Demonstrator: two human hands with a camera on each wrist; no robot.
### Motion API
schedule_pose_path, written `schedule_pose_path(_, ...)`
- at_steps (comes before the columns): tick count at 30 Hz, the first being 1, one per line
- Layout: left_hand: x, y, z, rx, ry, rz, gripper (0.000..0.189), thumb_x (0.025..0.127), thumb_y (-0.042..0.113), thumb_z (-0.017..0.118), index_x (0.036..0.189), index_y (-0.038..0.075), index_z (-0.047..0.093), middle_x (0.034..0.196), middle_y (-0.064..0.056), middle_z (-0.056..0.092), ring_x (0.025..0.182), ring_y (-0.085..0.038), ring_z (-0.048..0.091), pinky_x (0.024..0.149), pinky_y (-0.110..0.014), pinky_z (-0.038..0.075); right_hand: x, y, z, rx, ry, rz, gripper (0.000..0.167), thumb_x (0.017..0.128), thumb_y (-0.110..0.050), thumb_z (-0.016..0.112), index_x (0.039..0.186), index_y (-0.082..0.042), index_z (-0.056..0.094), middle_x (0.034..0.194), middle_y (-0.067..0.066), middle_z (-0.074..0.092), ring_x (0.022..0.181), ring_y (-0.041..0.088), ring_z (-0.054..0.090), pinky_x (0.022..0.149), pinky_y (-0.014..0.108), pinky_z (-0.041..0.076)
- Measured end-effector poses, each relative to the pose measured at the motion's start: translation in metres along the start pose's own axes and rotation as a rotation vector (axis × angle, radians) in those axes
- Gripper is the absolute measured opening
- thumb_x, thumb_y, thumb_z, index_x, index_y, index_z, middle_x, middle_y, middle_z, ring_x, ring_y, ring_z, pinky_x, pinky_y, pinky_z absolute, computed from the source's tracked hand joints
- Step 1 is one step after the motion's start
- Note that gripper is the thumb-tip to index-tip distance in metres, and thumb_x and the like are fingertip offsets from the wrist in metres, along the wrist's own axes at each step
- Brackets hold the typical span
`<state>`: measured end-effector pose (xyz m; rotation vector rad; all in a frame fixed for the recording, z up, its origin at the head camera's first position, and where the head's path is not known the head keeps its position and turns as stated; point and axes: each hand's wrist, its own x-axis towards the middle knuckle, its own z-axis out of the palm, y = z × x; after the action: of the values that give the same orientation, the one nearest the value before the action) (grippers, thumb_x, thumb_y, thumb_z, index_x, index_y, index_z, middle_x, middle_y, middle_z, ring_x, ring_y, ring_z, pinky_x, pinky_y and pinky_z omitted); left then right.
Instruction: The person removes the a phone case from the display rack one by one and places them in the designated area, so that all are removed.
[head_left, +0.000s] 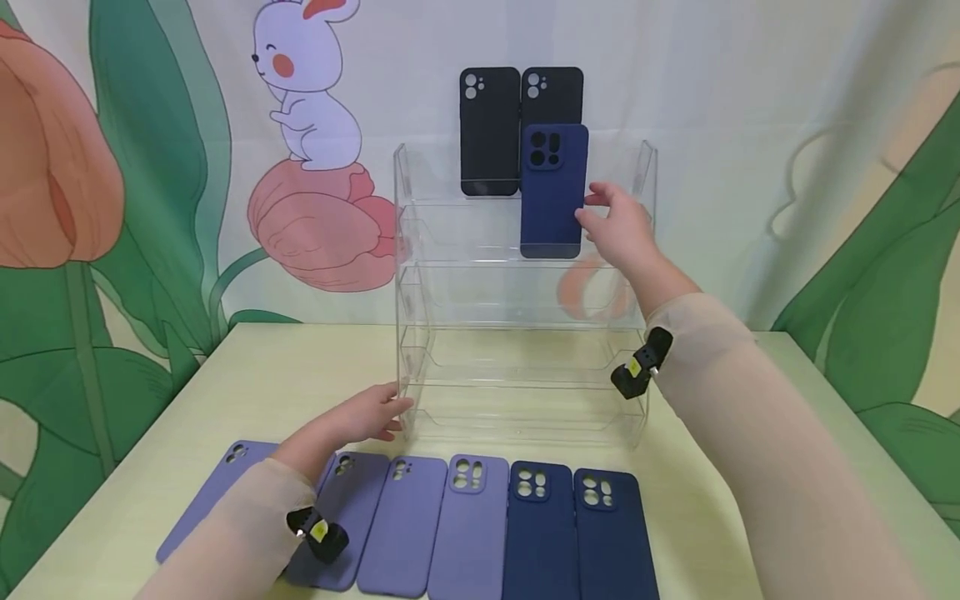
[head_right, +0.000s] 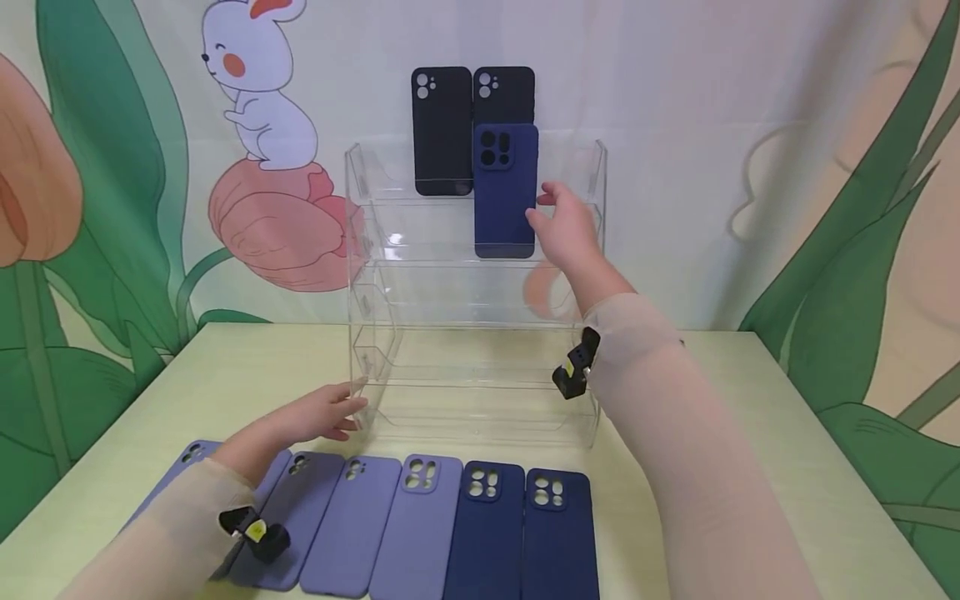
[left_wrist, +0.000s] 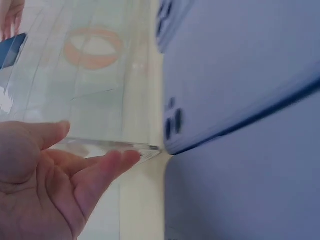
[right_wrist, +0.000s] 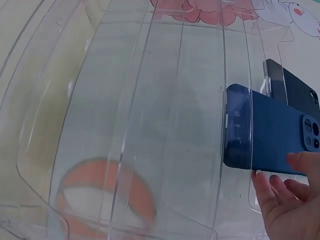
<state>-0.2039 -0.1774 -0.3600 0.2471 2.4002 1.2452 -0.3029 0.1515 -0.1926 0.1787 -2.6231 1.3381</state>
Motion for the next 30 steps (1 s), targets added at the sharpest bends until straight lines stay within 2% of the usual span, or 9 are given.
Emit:
schedule_pose_path(4, -0.002, 0.002, -0.004, -0.001, -0.039, -0.006, 0.051, 0.101, 0.019, 0.039, 0.144, -0.004, 0.025, 0.141, -0.03, 0.033, 0.115, -0.041, 0.051, 0.086, -0.044, 0.05, 0.002, 0.001, 0.002, -0.016, 0.014, -0.003, 0.051, 0.096, -0.013, 0.051, 0.143, -0.003, 0.033, 0.136, 0.015, 0.045, 0.116, 0.031, 0.052, 0.095, 0.037, 0.045)
schedule_pose_path(8, -0.002, 0.001, -0.006, -0.014, -0.068, -0.019, 0.052, 0.101, 0.02, 0.039, 0.145, -0.002, 0.023, 0.143, -0.029, 0.03, 0.118, -0.041, 0.048, 0.088, -0.044, 0.049, 0.003, 0.003, 0.005, -0.027, 0.038, -0.042, 0.043, 0.095, -0.011, 0.052, 0.135, -0.001, 0.042, 0.129, 0.017, 0.05, 0.114, 0.032, 0.053, 0.096, 0.039, 0.043)
schedule_pose_path(15, -0.002, -0.003, -0.004, -0.091, -0.073, -0.031, 0.052, 0.101, 0.021, 0.041, 0.145, -0.002, 0.025, 0.143, -0.027, 0.032, 0.12, -0.04, 0.046, 0.088, -0.042, 0.049, 0.004, 0.008, 0.005, 0.012, 0.067, -0.128, 0.034, 0.095, -0.009, 0.054, 0.126, 0.004, 0.049, 0.117, 0.021, 0.055, 0.111, 0.033, 0.054, 0.097, 0.038, 0.042)
schedule_pose_path(23, 0.0, -0.006, 0.0, -0.118, -0.075, -0.014, 0.049, 0.101, 0.018, 0.04, 0.144, -0.002, 0.027, 0.14, -0.026, 0.037, 0.12, -0.041, 0.046, 0.089, -0.043, 0.048, 0.002, 0.007, -0.003, 0.114, 0.111, -0.153, 0.035, 0.095, -0.009, 0.053, 0.127, 0.004, 0.05, 0.114, 0.018, 0.055, 0.109, 0.029, 0.056, 0.092, 0.032, 0.047)
schedule_pose_path(30, -0.001, -0.005, -0.004, -0.096, -0.071, -0.02, 0.05, 0.101, 0.02, 0.041, 0.144, -0.002, 0.027, 0.141, -0.027, 0.036, 0.119, -0.04, 0.048, 0.087, -0.042, 0.049, -0.005, -0.001, -0.007, 0.208, 0.095, -0.16, 0.035, 0.095, -0.009, 0.053, 0.128, 0.003, 0.051, 0.112, 0.014, 0.053, 0.108, 0.024, 0.057, 0.089, 0.028, 0.049)
